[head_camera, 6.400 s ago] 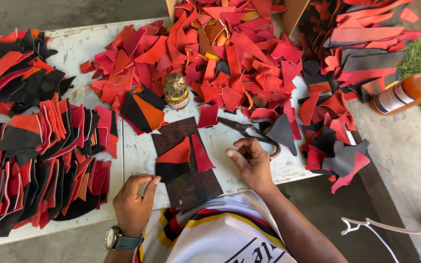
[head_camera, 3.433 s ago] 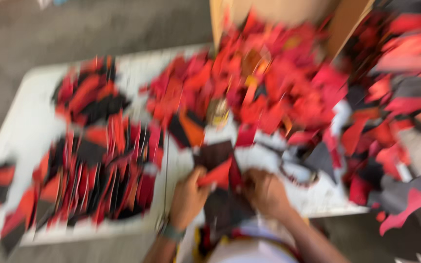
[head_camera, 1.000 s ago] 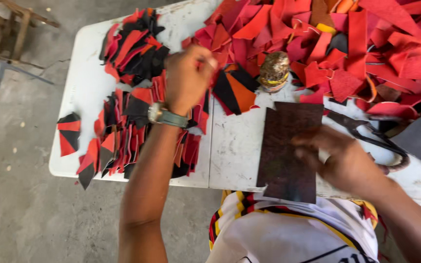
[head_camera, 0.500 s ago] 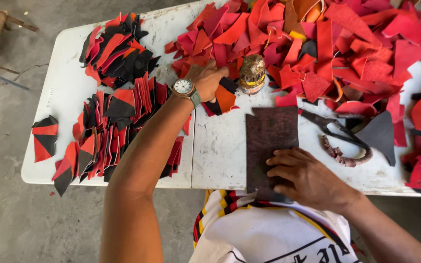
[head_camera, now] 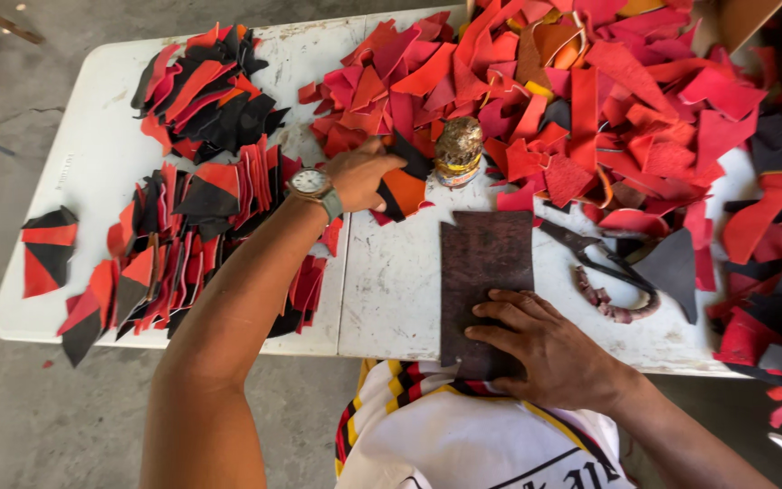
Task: The person sits at a table covered with red, black and orange foam scraps and assembles a mosaic on a dark rectangular board, picking scraps one at a time and pressing them onto the board. They occasionally trim a scrap with scissors and dip pieces into a jar of glue before placing them.
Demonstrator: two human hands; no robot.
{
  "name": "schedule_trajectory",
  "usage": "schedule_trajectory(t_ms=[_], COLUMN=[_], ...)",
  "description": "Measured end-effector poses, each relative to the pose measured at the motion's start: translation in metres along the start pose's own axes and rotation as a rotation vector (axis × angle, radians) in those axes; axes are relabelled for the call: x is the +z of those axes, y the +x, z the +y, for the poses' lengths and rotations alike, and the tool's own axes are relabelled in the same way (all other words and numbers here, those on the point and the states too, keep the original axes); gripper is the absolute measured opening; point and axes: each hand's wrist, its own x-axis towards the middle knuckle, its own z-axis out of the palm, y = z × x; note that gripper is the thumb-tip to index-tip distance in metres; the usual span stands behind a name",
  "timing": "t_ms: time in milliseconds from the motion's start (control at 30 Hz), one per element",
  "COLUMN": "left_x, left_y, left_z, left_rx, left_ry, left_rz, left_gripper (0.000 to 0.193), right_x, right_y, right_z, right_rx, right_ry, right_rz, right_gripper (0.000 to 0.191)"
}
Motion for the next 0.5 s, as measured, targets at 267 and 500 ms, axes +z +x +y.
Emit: schedule_trajectory(t_ms=[267, 500], left_x=[-0.021, -0.036], left_y=[-0.01, -0.021], left_z=[-0.005, -0.015], left_rx=[-0.049, -0.066], left_ry=[-0.065, -0.385], left_rz=[0.092, 0.154], left_gripper=[0.03, 0.018], right_x=[-0.023, -0.017], right_y=[-0.003, -0.009], right_z=[-0.001, -0.007], right_rx=[0.017, 0.043], right_ry=[0.075, 0.097], right_rz=[-0.181, -0.187], right_gripper=[0.074, 0.074])
